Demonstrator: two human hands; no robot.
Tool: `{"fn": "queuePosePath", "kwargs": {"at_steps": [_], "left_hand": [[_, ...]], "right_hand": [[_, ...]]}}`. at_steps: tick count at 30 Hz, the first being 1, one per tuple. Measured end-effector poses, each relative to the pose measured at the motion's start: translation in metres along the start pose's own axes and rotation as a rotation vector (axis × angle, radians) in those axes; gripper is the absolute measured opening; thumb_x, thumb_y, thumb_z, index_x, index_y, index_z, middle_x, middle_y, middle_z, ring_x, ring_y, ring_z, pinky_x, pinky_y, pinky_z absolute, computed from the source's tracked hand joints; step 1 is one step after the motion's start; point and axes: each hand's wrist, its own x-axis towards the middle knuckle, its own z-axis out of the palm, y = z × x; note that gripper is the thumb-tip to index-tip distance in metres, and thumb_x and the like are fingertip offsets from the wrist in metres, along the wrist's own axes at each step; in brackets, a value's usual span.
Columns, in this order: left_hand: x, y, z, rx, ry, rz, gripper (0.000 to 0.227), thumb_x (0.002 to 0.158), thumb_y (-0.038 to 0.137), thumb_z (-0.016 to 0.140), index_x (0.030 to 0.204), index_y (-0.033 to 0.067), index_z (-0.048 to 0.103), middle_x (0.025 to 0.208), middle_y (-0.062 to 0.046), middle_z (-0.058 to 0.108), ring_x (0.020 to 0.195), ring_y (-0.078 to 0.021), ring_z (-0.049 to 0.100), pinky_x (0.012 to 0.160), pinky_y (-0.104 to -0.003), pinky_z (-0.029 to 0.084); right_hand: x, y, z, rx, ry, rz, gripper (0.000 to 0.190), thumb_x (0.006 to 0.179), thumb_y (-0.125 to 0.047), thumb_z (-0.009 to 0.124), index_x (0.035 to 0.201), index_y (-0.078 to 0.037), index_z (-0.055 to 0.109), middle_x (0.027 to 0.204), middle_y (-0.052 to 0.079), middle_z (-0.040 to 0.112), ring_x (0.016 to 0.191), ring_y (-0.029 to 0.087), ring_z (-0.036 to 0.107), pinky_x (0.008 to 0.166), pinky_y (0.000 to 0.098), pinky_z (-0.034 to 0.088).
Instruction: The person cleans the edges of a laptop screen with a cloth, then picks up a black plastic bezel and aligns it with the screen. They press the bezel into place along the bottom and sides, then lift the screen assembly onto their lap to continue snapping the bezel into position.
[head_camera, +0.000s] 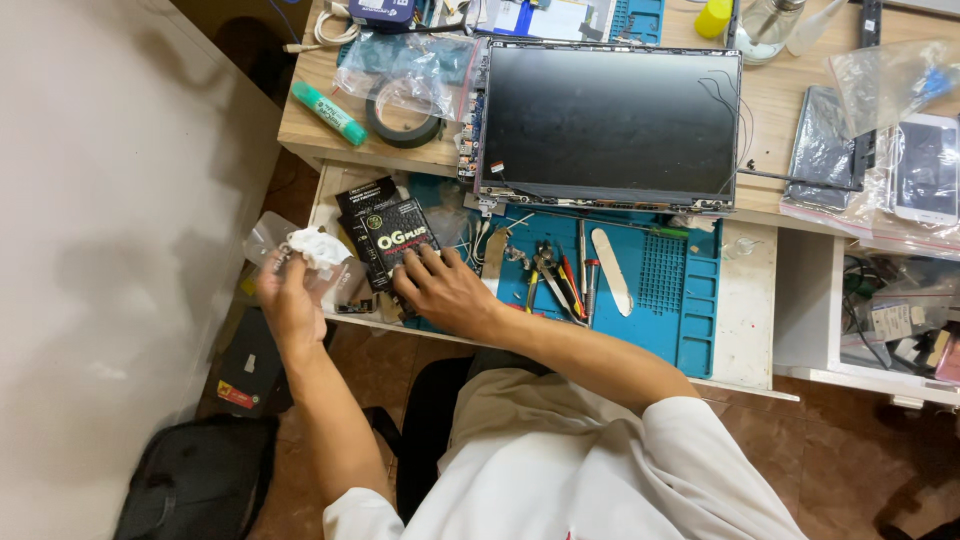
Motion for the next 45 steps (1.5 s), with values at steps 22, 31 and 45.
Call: {"fn": "queuePosePath", "kwargs": {"at_steps": [22, 31, 45], "left_hand": [[-0.029, 0.018, 0.073, 0.996, -0.245, 0.293, 0.083, 0.077, 0.029, 0.064, 0.140, 0.0055, 0.015, 0.136, -0.034, 0.026, 0.129, -0.0522, 0.020, 0.107, -0.061, 0.017], [-0.025, 0.017, 0.085, 1.015, -0.430, 0.334, 0.062, 0.082, 0.016, 0.053, 0.140, 0.0056, 0.032, 0.143, -0.028, 0.027, 0.129, -0.0442, 0.029, 0.106, -0.052, 0.027], [-0.048, 0.033, 0.082, 0.883, -0.261, 0.563, 0.050, 0.095, 0.034, 0.048, 0.126, -0.0049, 0.043, 0.135, -0.026, 0.035, 0.126, -0.0423, 0.034, 0.102, -0.055, 0.029]], "right_hand": [[-0.037, 0.039, -0.052, 0.639, -0.391, 0.181, 0.030, 0.084, -0.029, 0.059, 0.108, -0.011, 0.058, 0.100, 0.009, 0.060, 0.094, 0.028, 0.062, 0.074, 0.0415, 0.046], [-0.052, 0.047, -0.059, 0.708, -0.411, 0.258, 0.028, 0.084, -0.026, 0.061, 0.105, -0.009, 0.060, 0.097, 0.011, 0.063, 0.090, 0.029, 0.063, 0.071, 0.0405, 0.048], [-0.068, 0.099, -0.099, 0.489, -0.434, 0.407, 0.009, 0.087, -0.014, 0.058, 0.091, -0.008, 0.064, 0.084, 0.007, 0.062, 0.077, 0.024, 0.065, 0.066, 0.0339, 0.051]]}}
